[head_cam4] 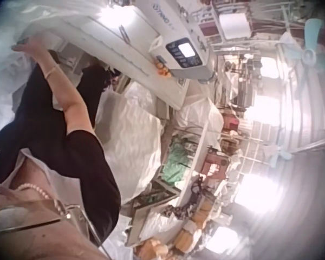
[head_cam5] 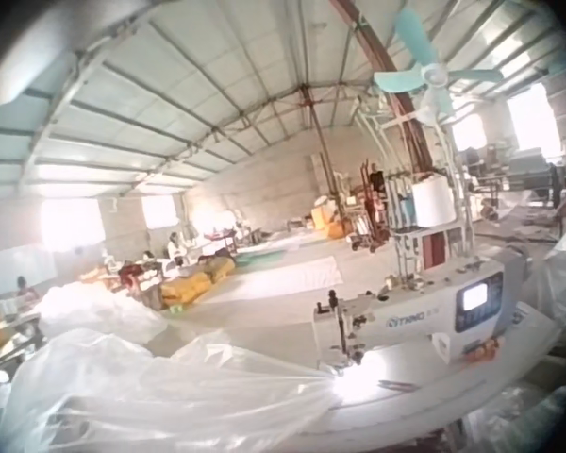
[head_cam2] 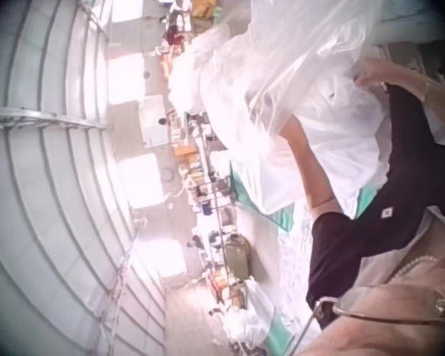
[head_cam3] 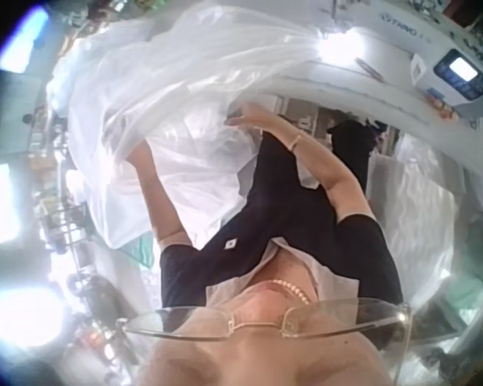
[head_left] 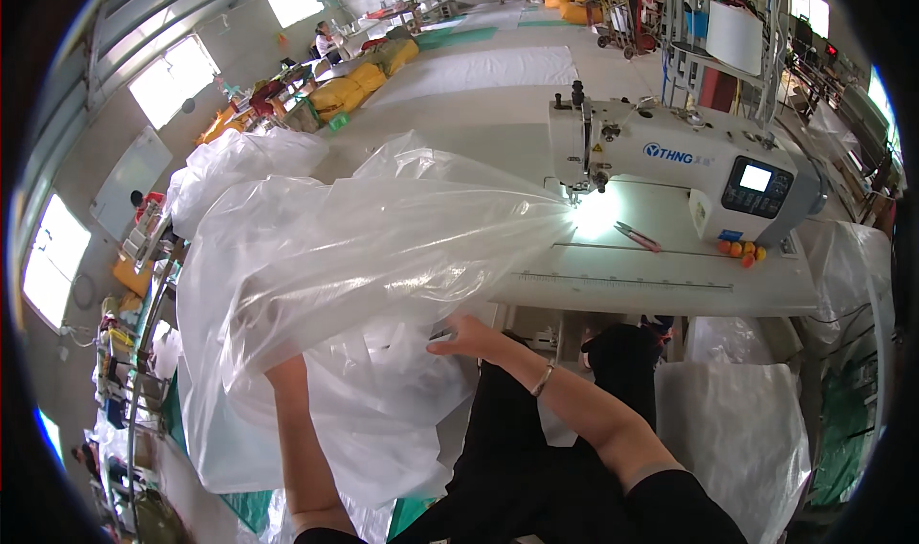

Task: The person aligns and sews large white plastic sheets using an industrial sewing machine. They repeatedly fold edges, guide the material under the needle, and adjust the sheet to maintain alignment while sewing.

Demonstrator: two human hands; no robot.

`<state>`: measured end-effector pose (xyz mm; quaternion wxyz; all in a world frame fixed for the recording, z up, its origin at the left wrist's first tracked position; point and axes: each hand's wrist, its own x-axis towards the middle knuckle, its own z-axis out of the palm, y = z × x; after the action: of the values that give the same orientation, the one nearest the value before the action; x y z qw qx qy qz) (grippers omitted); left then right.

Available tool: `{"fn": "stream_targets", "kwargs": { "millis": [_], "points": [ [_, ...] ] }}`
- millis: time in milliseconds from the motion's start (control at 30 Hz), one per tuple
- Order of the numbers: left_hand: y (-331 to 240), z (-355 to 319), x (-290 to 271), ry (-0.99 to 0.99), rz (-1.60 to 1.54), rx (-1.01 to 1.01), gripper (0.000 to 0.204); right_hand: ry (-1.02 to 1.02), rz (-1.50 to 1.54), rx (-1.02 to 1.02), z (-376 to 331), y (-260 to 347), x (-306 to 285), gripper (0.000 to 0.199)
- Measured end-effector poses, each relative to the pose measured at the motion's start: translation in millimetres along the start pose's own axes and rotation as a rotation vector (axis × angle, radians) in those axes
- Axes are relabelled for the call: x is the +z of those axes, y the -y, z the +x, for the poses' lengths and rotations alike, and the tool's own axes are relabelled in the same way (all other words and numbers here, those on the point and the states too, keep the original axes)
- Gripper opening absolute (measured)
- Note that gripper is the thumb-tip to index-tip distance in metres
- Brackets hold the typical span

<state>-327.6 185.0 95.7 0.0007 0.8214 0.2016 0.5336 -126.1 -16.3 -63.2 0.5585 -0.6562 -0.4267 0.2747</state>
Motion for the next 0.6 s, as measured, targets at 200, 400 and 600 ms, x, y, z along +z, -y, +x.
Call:
{"fn": "stream_targets", "kwargs": {
  "millis": [200, 400, 600],
  "points": [
    [44, 19, 8, 0.255, 0.216, 0.249, 0.027, -0.03, 0.736, 0.294, -8, 4, 28, 0.041],
    [202, -62, -15, 0.75, 0.145, 0.067, 0.039, 0.238, 1.151, 0.348, -186, 14, -47, 0.043],
    [121, -107, 25, 1.544, 0.471, 0.248, 0.044, -0.078, 0.273, 0.548, -239, -46, -78, 0.035]
  ]
}}
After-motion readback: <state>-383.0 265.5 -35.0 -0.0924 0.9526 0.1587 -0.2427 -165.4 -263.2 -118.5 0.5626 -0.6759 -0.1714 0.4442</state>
